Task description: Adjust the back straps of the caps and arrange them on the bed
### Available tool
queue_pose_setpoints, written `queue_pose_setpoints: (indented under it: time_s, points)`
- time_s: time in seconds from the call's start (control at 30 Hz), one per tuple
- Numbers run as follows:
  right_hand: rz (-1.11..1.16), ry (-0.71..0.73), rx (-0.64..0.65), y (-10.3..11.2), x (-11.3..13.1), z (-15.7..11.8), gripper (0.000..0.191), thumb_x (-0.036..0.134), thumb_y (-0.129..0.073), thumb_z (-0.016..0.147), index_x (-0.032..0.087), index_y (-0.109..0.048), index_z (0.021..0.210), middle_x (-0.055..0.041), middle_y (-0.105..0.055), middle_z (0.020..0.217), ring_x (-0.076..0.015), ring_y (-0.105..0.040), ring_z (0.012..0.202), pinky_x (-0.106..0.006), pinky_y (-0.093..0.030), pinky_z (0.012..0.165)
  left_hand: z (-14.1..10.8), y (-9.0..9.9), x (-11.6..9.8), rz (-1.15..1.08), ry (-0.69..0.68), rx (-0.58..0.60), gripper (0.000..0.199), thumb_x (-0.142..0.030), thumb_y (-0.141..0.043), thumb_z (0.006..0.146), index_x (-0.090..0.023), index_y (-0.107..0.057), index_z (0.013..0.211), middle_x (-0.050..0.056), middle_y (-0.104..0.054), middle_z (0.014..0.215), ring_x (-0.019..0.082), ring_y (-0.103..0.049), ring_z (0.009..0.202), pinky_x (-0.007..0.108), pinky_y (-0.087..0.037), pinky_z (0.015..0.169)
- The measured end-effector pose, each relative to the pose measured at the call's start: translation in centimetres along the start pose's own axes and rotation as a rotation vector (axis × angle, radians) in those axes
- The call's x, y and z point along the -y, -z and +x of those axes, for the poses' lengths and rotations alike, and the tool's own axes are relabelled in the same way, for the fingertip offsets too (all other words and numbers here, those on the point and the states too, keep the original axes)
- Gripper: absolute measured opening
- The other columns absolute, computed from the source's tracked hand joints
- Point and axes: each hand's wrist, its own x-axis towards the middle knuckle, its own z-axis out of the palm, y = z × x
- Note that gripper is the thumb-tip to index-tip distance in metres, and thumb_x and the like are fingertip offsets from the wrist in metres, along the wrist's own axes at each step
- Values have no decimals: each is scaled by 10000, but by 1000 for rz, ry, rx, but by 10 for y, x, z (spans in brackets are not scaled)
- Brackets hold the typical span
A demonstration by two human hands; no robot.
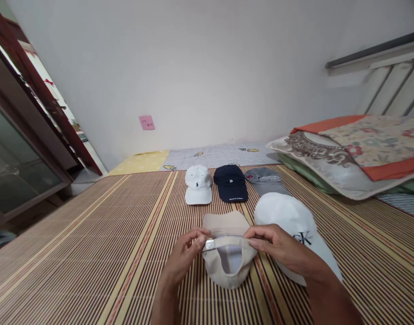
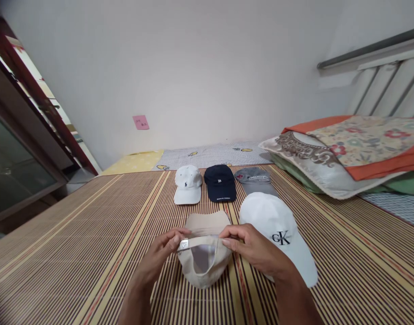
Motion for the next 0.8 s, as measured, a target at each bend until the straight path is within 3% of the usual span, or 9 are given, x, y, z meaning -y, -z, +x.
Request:
queue_pose_setpoints:
  time_s: [0.17,0.33,0.57,0.67,0.8]
  points:
    - [51,-13,1,-3,0,1,247,417,-647,966,202,-766,993,-30,-731,950,-208,-616,907,-299,-425,816,-3,4,-3,0,-20,117,385,-514,-646,940,-165,-710,791,82,-665,1002,229,-568,952,318,-393,804]
    - [44,-29,-36,-5,0,2,223,391,-643,957,205,-756,1004,-32,-728,962,-208,-619,912,-301,-424,803,-2,1,5,-75,27,143,390,-489,-697,909,-164,-616,709,-14,-493,726,140,-414,700,282,-300,665]
    - [25,-61,-68,-5,-1,4,237,407,-641,953,200,-747,999,-37,-704,947,-203,-604,888,-305,-424,782,-1,-1,5,-159,40,138,397,-490,-757,857,-171,-595,686,-29,-469,699,128,-394,684,268,-296,658]
    - [25,-60,-70,-5,-2,4,241,415,-646,948,203,-747,1005,-35,-698,949,-200,-597,884,-303,-423,776,-3,-2,3,-171,35,148,412,-499,-785,825,-177,-593,653,-27,-485,679,139,-435,709,278,-355,735]
    - [40,-75,-76,-7,-1,5,246,418,-654,937,201,-745,1007,-27,-683,921,-186,-575,843,-294,-412,743,-5,-2,4,-197,60,153,405,-512,-819,780,-189,-618,642,-32,-523,652,148,-492,719,345,-380,980]
